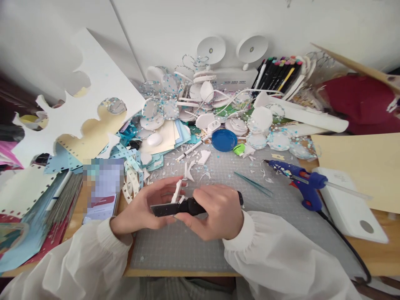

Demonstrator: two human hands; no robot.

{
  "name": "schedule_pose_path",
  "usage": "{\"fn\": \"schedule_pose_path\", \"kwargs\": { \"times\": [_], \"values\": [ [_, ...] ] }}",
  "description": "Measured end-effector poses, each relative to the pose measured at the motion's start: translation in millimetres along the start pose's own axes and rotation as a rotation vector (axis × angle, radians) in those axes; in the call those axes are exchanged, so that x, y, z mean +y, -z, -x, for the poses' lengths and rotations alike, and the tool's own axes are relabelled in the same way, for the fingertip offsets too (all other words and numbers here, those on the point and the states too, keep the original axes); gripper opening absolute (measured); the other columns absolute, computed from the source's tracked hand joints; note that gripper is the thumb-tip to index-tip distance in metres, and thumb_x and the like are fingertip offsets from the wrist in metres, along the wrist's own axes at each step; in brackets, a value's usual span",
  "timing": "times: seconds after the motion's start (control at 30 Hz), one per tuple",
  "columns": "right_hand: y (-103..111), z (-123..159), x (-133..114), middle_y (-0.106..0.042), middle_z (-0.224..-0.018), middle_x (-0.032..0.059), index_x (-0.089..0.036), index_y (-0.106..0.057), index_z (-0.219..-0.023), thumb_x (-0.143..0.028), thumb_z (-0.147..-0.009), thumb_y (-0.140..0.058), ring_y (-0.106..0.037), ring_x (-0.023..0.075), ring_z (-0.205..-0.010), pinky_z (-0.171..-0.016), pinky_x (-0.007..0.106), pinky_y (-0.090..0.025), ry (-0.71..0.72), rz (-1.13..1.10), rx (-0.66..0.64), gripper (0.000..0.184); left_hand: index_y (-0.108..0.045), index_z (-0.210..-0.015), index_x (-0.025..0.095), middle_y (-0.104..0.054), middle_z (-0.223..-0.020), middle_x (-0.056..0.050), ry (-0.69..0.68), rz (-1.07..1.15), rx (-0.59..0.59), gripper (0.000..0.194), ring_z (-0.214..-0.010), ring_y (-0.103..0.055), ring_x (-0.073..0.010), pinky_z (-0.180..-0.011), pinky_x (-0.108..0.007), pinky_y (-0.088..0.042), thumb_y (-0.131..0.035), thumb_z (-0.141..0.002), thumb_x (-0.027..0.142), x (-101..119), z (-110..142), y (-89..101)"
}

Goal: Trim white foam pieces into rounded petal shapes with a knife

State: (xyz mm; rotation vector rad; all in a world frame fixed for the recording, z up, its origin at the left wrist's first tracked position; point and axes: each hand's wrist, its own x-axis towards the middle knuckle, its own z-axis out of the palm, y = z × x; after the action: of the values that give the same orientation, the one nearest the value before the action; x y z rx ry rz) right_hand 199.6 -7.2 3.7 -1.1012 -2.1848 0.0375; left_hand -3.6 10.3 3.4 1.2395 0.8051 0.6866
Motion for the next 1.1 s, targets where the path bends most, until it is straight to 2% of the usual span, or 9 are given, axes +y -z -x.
{"fn": "schedule_pose_path", "kwargs": {
  "times": [0.23,0.6,0.8,0.93,1.1],
  "values": [
    [0,-1,-2,-0.047,-0.049,-0.0001,-0.018,-0.048,-0.058,-0.051,-0.085,-0.049,-0.042,0.0116,-0.044,-0.048,0.027,-0.026,0.001,-0.009,-0.025,0.043,-0.051,-0.127,0.015,-0.057,-0.126,-0.015,-0.047,-0.039,0.028,0.073,-0.113,-0.059,-0.0302,-0.098,-0.046,-0.048,-0.075,-0.058,0.009,-2,-1,-3.3],
    [5,1,17,-0.050,-0.049,0.0007,-0.017,-0.054,-0.060,-0.048,-0.085,-0.052,-0.046,0.0129,-0.045,-0.048,0.028,-0.027,-0.073,0.022,0.041,0.040,-0.054,-0.125,0.026,-0.056,-0.131,-0.009,-0.163,0.019,-0.035,0.077,-0.117,-0.055,-0.0283,-0.096,-0.039,-0.049,-0.079,-0.056,0.005,-1,4,7.2],
    [3,1,11,-0.054,-0.051,0.0025,-0.016,-0.055,-0.062,-0.050,-0.086,-0.050,-0.047,0.0140,-0.045,-0.048,0.029,-0.028,-0.031,-0.042,0.058,0.042,-0.045,-0.133,0.028,-0.049,-0.137,-0.011,-0.132,0.106,-0.117,0.076,-0.124,-0.049,-0.0284,-0.104,-0.045,-0.041,-0.076,-0.065,0.010,-1,1,7.1],
    [2,2,7,-0.052,-0.050,0.0015,-0.017,-0.053,-0.061,-0.051,-0.086,-0.049,-0.044,0.0133,-0.045,-0.048,0.029,-0.028,-0.009,-0.055,0.041,0.042,-0.048,-0.131,0.028,-0.046,-0.139,-0.010,-0.146,0.142,-0.150,0.069,-0.130,-0.043,-0.0298,-0.105,-0.044,-0.039,-0.075,-0.069,0.013,1,0,7.5],
    [1,3,7,-0.052,-0.050,0.0017,-0.017,-0.054,-0.062,-0.050,-0.086,-0.049,-0.044,0.0133,-0.045,-0.048,0.029,-0.027,-0.015,-0.051,0.042,0.042,-0.053,-0.127,0.024,-0.047,-0.138,-0.012,-0.143,0.221,-0.156,0.057,-0.126,-0.046,-0.0299,-0.105,-0.044,-0.038,-0.073,-0.074,0.027,2,-1,6.7]
  ]
}}
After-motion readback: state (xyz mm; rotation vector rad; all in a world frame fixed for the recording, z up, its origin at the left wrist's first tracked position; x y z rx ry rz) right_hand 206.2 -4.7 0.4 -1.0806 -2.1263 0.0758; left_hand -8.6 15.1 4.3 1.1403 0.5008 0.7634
